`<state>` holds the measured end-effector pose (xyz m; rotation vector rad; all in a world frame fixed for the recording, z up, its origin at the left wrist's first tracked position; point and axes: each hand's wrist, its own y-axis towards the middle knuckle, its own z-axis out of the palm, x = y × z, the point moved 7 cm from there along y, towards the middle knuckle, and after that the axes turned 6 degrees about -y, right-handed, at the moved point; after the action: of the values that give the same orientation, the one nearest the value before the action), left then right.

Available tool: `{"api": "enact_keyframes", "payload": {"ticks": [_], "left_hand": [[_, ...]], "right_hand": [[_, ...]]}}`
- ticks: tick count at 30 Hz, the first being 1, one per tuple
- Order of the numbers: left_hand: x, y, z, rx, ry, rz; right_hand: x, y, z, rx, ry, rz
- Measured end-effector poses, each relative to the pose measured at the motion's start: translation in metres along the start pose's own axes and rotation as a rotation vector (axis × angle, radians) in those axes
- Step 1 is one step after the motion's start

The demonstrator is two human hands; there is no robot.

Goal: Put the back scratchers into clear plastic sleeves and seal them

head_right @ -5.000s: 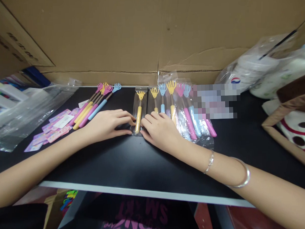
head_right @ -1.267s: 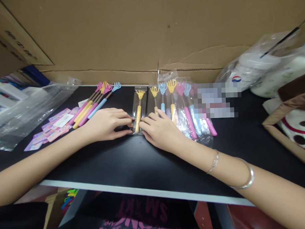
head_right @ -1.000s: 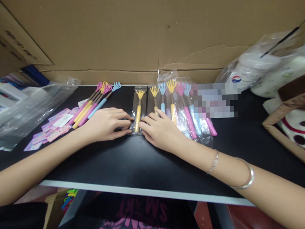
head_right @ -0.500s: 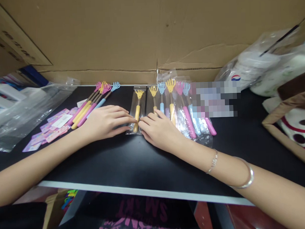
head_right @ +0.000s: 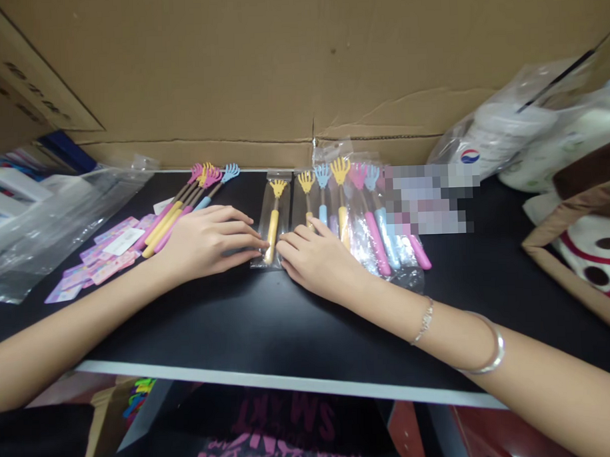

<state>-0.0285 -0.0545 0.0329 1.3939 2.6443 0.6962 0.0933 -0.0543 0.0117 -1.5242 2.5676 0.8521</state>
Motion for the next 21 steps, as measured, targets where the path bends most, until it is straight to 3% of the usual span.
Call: {"api": "enact_keyframes", "payload": {"ticks": [21], "left_hand": [[0.0062, -0.0021, 0.0034, 0.138, -0.239, -0.035]], "right_hand": [[0.0003, -0.0002, 0.0013, 0.011, -0.009, 0.007]]}}
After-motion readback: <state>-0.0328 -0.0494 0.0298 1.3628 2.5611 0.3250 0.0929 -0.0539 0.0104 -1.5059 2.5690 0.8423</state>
